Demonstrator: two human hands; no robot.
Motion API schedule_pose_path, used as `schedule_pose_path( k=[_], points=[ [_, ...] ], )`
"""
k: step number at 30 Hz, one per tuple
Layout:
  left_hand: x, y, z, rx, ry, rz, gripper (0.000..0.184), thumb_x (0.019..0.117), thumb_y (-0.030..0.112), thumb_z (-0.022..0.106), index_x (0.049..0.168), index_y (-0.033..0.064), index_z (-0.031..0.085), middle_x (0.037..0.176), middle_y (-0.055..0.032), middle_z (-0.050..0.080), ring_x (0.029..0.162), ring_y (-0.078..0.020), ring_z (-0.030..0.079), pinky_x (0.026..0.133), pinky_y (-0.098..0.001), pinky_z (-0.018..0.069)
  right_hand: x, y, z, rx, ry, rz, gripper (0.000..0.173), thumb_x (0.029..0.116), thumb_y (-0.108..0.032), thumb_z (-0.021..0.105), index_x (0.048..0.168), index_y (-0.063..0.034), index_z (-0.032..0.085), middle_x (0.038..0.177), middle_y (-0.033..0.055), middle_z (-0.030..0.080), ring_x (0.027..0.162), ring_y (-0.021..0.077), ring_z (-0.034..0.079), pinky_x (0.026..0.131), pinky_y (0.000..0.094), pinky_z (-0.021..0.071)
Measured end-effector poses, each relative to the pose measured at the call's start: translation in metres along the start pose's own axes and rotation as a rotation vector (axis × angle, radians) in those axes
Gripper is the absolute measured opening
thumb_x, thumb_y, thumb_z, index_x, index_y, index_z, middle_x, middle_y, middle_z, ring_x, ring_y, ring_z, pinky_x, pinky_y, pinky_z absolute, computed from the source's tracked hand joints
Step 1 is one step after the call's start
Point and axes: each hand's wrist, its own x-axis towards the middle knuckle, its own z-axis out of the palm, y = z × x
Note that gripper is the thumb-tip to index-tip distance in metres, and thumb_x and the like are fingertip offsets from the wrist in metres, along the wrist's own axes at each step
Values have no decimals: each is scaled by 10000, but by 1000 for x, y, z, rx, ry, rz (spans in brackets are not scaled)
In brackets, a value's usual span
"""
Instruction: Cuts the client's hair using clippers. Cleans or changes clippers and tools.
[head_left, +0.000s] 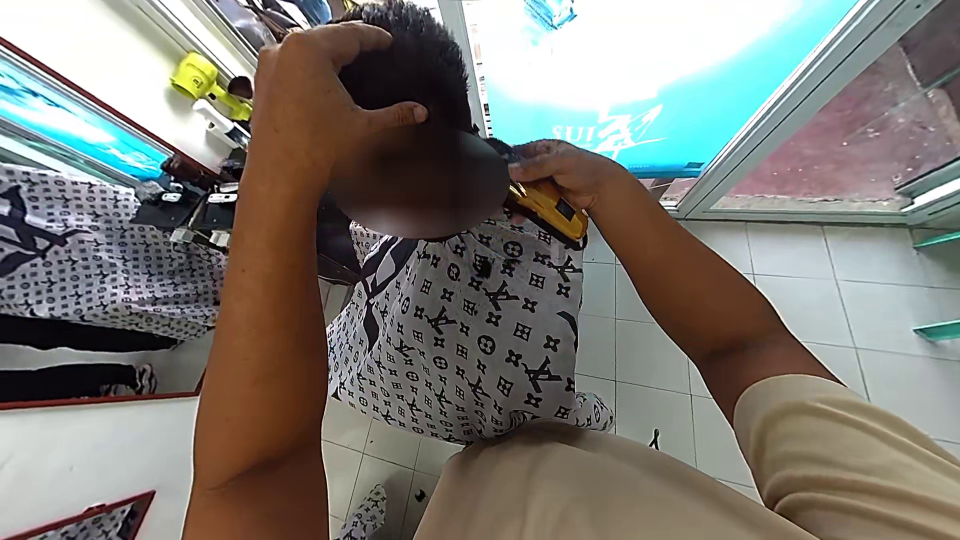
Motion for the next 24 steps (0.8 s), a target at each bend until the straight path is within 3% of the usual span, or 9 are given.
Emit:
schedule_pose_path(
  k=[6,10,16,19,24],
  points=[
    [-3,3,-1,-3,-12,-28,686,835,638,717,1378,223,650,1323,-45,678,1261,-192,610,1084,-491,443,-3,10,30,-4,105,-59,306,952,-156,651,1228,-55,566,1062,112,721,908,237,741,722,385,651],
    [-2,2,-1,-5,-6,-24,679,837,636,714,1381,235,649,1339,-34,672,1280,-211,596,1097,-508,423,-7,20,52,9,210,-10,288,963,-127,643,1223,-35,558,1051,120,713,888,229,738,733,380,648],
    [-4,-2,5,-59,26,23,630,860,594,720,1351,204,665,1291,-73,688,1251,-225,616,1079,-511,447,-3,27,87,23,315,-113,281,972,-158,627,1217,-46,546,1073,112,711,922,224,735,751,372,645],
    [-4,-9,10,-65,43,56,635,868,615,695,1361,217,660,1315,-70,680,1289,-248,592,1117,-541,398,-1,32,103,24,388,-80,243,1001,-149,589,1216,-42,548,1059,112,710,906,219,737,751,364,644],
    [-5,-17,15,-106,49,124,663,897,684,600,1331,187,663,1323,-90,666,1318,-296,553,1135,-618,302,5,37,139,-37,561,-201,242,999,-182,581,1200,-52,548,1040,103,712,899,211,731,761,367,638]
  ],
)
